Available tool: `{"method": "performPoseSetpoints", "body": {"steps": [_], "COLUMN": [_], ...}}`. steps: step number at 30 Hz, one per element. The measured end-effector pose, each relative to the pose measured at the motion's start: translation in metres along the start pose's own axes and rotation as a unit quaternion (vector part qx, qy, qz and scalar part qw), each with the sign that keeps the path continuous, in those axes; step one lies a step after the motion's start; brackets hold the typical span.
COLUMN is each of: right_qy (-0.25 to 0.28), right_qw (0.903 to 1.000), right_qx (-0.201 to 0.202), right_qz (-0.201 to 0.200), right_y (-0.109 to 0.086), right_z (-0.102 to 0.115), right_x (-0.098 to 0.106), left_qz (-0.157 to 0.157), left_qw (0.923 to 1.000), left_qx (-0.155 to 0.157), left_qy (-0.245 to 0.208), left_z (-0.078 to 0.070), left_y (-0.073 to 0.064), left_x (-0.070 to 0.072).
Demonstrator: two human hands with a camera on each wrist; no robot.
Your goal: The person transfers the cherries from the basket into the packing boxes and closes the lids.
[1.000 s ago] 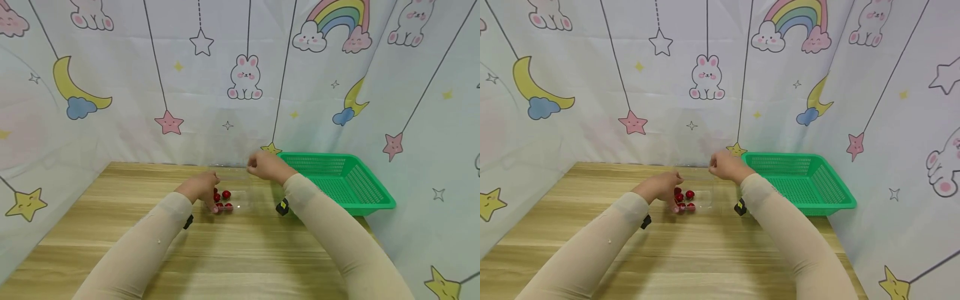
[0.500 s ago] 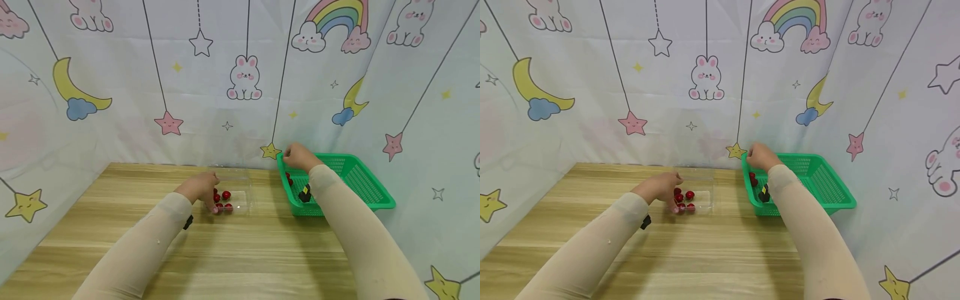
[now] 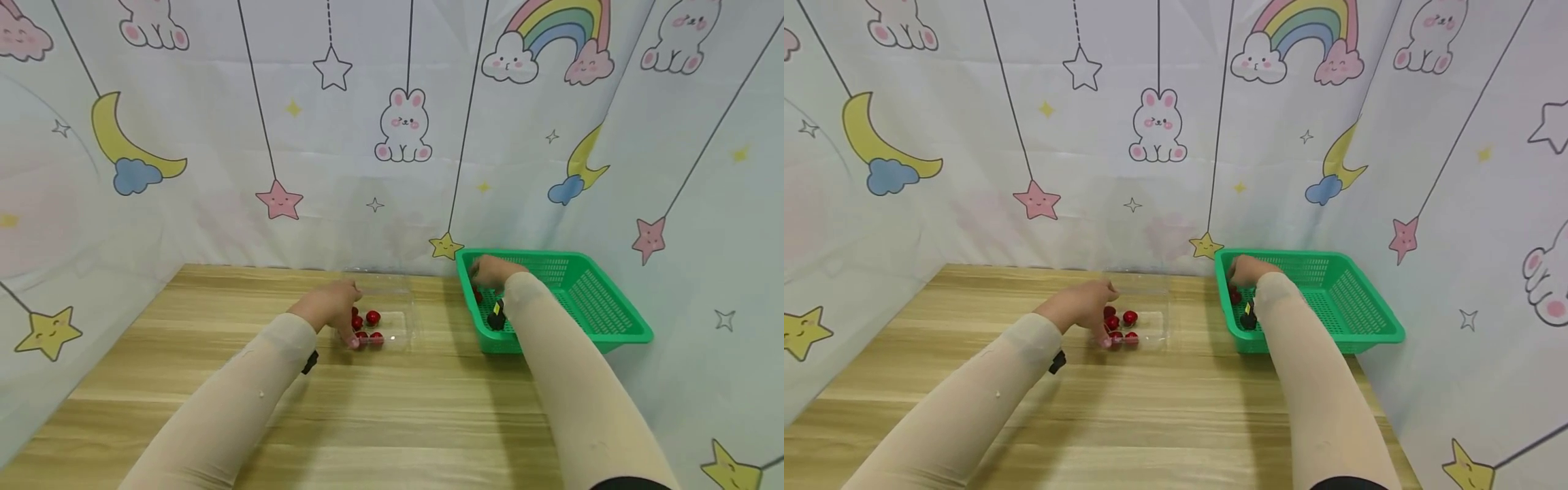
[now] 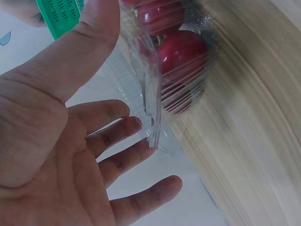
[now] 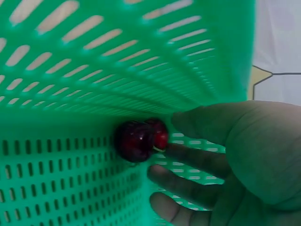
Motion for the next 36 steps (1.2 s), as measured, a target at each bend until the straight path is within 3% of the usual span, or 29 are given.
{"method": "performPoseSetpoints", "body": {"steps": [6, 18, 27, 36], "right_qy": [0.013, -0.023, -0.027, 0.027], "right_qw": [0.9996, 0.9996, 0.9956, 0.9839], "right_qx": [-0.014, 0.016, -0.014, 0.009], "right_qz": [0.023, -0.005, -0.089, -0.177], "right_y": [0.013, 0.008, -0.01, -0.049], "right_z": [-0.006, -0.006, 0.002, 0.048], "right_x": [-0.014, -0.012, 0.012, 0.032], "left_qz": [-0.001, 0.004, 0.003, -0.002], "left_qw": [1.0, 0.9999, 0.9999, 0.9998], "left_qx": [-0.003, 0.0, -0.002, -0.008], "left_qy": [0.006, 0.013, 0.015, 0.015], "left_z": [-0.001, -0.004, -0.003, 0.0], "left_y": [0.0, -0.002, -0.001, 0.0], "left_x": [0.001, 0.002, 0.0, 0.0]}}
Point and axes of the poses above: each hand's wrist, its own y-axis towards the middle knuckle, its own x-axis out of the back of the hand, z = x × y, the point moved 3 cm from there along y, towards the middle knuckle, and after that the axes turned 10 degrees about -y, right-handed, at the moved point
